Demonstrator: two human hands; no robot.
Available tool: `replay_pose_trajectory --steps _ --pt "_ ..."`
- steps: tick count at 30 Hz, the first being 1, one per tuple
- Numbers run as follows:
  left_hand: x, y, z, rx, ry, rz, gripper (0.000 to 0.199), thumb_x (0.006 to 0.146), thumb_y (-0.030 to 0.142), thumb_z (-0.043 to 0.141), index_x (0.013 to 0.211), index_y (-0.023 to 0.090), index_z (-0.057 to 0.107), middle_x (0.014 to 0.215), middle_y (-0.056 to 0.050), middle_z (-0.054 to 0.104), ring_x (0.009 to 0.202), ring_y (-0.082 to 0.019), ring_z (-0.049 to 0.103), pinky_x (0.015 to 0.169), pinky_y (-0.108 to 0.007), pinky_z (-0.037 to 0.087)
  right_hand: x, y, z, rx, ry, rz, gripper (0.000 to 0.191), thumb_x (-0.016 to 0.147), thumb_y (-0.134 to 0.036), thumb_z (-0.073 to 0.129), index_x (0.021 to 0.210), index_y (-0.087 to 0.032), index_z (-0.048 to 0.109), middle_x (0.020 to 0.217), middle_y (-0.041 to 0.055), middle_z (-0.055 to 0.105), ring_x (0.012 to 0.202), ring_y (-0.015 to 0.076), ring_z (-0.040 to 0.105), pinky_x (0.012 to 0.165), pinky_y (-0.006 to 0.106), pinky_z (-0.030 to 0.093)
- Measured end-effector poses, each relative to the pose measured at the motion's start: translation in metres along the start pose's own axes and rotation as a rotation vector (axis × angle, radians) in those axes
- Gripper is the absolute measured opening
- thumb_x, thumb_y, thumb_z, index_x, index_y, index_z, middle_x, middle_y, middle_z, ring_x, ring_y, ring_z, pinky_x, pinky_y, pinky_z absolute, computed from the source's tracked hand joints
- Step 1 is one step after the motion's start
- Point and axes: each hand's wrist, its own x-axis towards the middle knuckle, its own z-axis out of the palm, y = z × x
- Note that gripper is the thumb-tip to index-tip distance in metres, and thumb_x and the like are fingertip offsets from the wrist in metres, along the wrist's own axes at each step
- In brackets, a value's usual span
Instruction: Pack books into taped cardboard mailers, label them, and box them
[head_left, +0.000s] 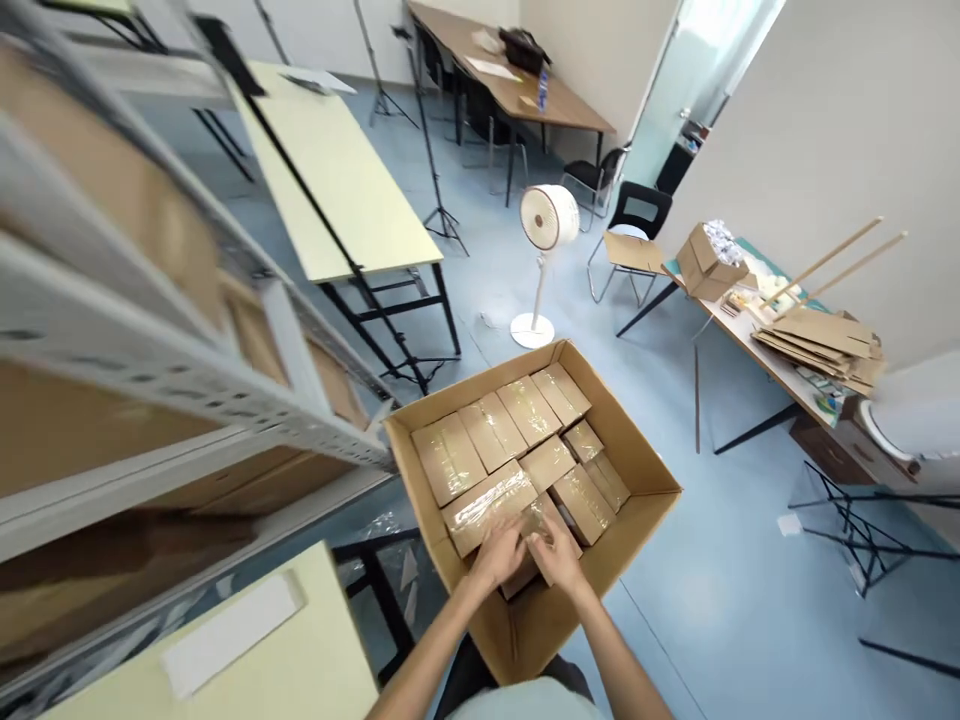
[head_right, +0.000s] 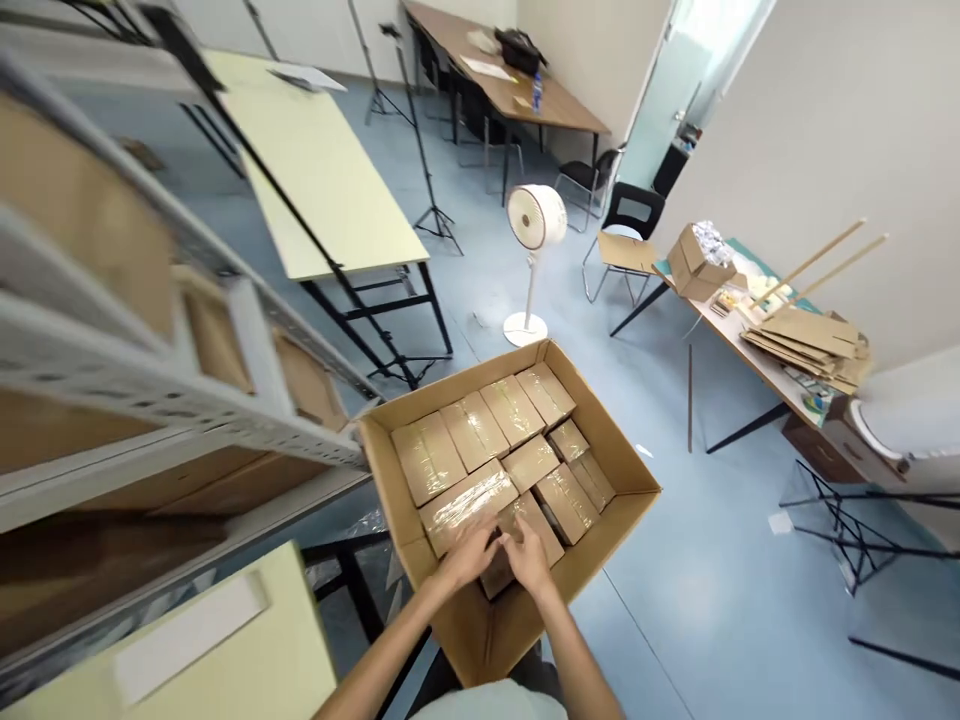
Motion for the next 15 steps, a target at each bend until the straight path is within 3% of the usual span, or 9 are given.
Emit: replay_pose_trajectory --steps 3,7,10,15 --pt "-0.085 0.027 0.035 -0.189 0.243 0.018 0.032 0.091 0.030 0.054 0.109 0.023 0.080 0.140 -0.012 0.075 0.142 -0.032 0.062 0.127 -0.051 0.041 -0.038 -0.019 -0.011 0.071 -0.101 -0.075 0.062 0.078 -0.077 0.074 0.106 -0.022 0.083 0.108 0.0173 0.085 0.109 0.0414 0.080 0.102 0.060 0.061" --pt "-0.174 0.057 0.078 -0.394 0.445 0.010 0.018 0.083 0.031 0.060 0.076 0.026 0.076 0.118 -0.009 0.082 0.121 -0.031 0.073 0.111 -0.046 0.055 -0.101 -0.039 -0.020 0.063 -0.319 -0.148 0.052 0.085 -0.071 0.071 0.095 -0.021 0.081 0.090 0.0122 0.083 0.091 0.0346 0.082 0.087 0.049 0.066" --pt "-0.220 0.078 0.102 -0.457 0.558 -0.025 0.015 0.079 0.036 0.066 0.077 0.025 0.076 0.106 -0.010 0.082 0.111 -0.033 0.075 0.106 -0.046 0.058 -0.157 -0.044 -0.027 -0.023 -0.463 -0.268 0.038 0.094 -0.058 0.067 0.095 -0.023 0.081 0.095 0.0093 0.081 0.090 0.0294 0.080 0.084 0.043 0.065" --pt "-0.274 0.123 0.134 -0.518 0.717 -0.055 0.019 0.079 0.035 0.061 0.078 0.024 0.076 0.099 -0.009 0.081 0.098 -0.030 0.075 0.092 -0.043 0.062 -0.241 -0.042 -0.050 -0.033 -0.540 -0.436 0.028 0.102 -0.041 0.059 0.115 -0.027 0.080 0.119 0.0097 0.075 0.114 0.0273 0.075 0.103 0.041 0.059"
